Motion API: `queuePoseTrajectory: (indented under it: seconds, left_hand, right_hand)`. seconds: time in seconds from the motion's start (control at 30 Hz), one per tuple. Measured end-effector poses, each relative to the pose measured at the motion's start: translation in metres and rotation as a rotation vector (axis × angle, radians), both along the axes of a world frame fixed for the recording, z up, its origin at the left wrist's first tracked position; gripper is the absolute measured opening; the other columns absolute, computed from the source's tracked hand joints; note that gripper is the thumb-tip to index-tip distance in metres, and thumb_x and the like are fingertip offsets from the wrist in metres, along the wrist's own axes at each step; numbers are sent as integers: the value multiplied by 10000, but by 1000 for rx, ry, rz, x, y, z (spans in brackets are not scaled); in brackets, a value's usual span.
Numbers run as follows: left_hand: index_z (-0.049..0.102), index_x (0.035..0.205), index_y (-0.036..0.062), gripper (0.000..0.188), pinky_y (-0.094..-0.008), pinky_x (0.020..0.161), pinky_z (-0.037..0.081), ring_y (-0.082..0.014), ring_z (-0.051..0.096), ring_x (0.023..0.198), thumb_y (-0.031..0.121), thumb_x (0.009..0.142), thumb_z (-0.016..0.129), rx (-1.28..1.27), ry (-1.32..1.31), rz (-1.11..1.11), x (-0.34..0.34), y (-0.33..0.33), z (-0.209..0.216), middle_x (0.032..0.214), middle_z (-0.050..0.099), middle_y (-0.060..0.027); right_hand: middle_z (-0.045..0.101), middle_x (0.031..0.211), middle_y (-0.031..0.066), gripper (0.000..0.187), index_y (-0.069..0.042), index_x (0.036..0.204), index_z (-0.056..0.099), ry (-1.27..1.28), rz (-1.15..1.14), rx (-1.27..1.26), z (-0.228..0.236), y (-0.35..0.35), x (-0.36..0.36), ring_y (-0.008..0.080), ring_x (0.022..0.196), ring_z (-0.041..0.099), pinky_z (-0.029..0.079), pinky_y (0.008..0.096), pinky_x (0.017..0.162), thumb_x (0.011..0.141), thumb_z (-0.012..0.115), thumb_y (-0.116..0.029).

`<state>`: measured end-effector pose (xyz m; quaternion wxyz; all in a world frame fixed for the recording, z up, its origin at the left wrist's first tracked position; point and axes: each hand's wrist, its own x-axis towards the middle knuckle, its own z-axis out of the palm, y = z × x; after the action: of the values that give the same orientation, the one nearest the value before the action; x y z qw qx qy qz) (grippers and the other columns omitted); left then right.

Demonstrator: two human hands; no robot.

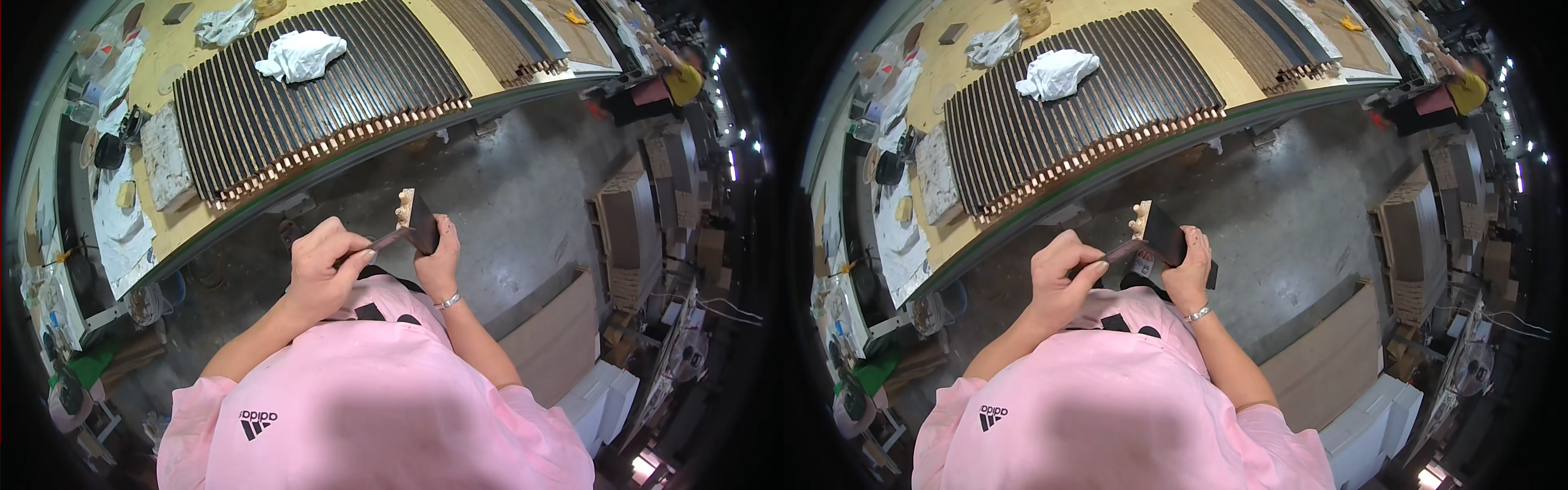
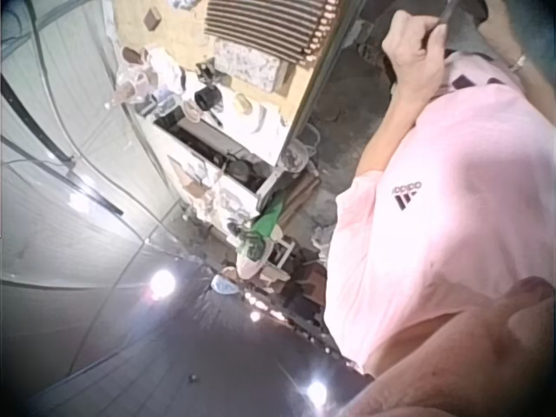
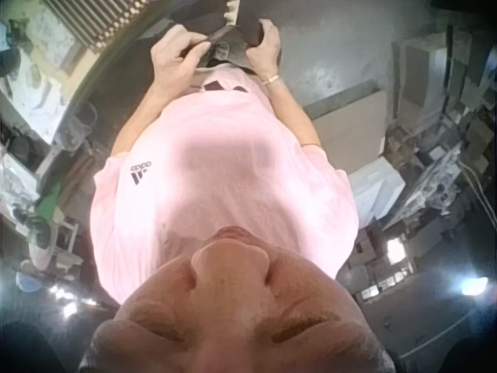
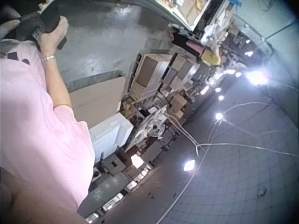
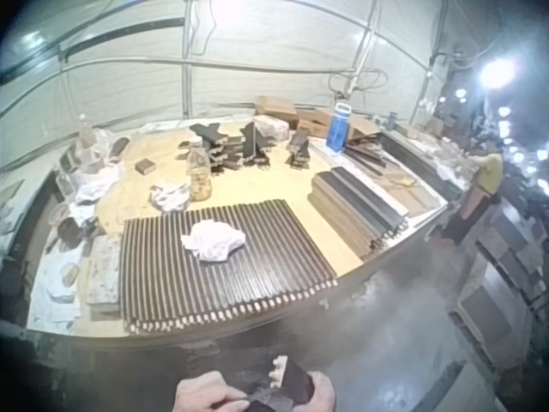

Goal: The person wipes a rectangular black wooden component with a white cloth, applies a substance from a yellow sponge to the surface and edges, and brushes a black liquid onto the side of the piece.

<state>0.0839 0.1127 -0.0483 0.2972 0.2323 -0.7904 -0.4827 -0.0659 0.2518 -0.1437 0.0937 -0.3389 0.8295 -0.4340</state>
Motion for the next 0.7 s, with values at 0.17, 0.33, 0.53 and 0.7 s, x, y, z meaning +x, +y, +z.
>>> queuePoseTrajectory:
  seconds: [0.17, 0.33, 0.53, 0.7]
  left_hand:
    - [647, 788, -23, 58, -270, 538, 357, -125, 489, 592, -21, 751, 692, 91, -70, 63, 2, -5, -13, 677, 520, -44]
    - [654, 793, -18, 60, -270, 537, 360, -124, 490, 592, -25, 748, 693, 101, -30, 5, -2, -3, -11, 682, 527, -45]
    - [656, 798, -11, 68, -279, 534, 363, -144, 497, 589, -16, 744, 697, 10, -10, -40, -1, -6, -10, 685, 529, -56]
    - [652, 786, -16, 67, -282, 538, 368, -148, 494, 589, -24, 736, 695, -49, -56, 112, -3, -11, -20, 675, 519, -57]
  right_hand:
    - [569, 969, 134, 441, -32, 1003, 546, 25, -27, 116, 2, 1, 2, 366, 977, 532, 412, 409, 855, 585, 551, 108]
    - [573, 966, 134, 437, -36, 1001, 548, -25, -51, 43, -4, 3, 0, 365, 979, 532, 411, 411, 851, 587, 547, 107]
    - [577, 938, 150, 392, -23, 988, 552, 14, -58, 63, -1, 1, -1, 369, 935, 551, 432, 402, 831, 622, 545, 116]
    - [581, 917, 167, 366, -12, 984, 557, 22, -58, 50, -1, 1, -2, 374, 894, 568, 454, 389, 811, 646, 538, 126]
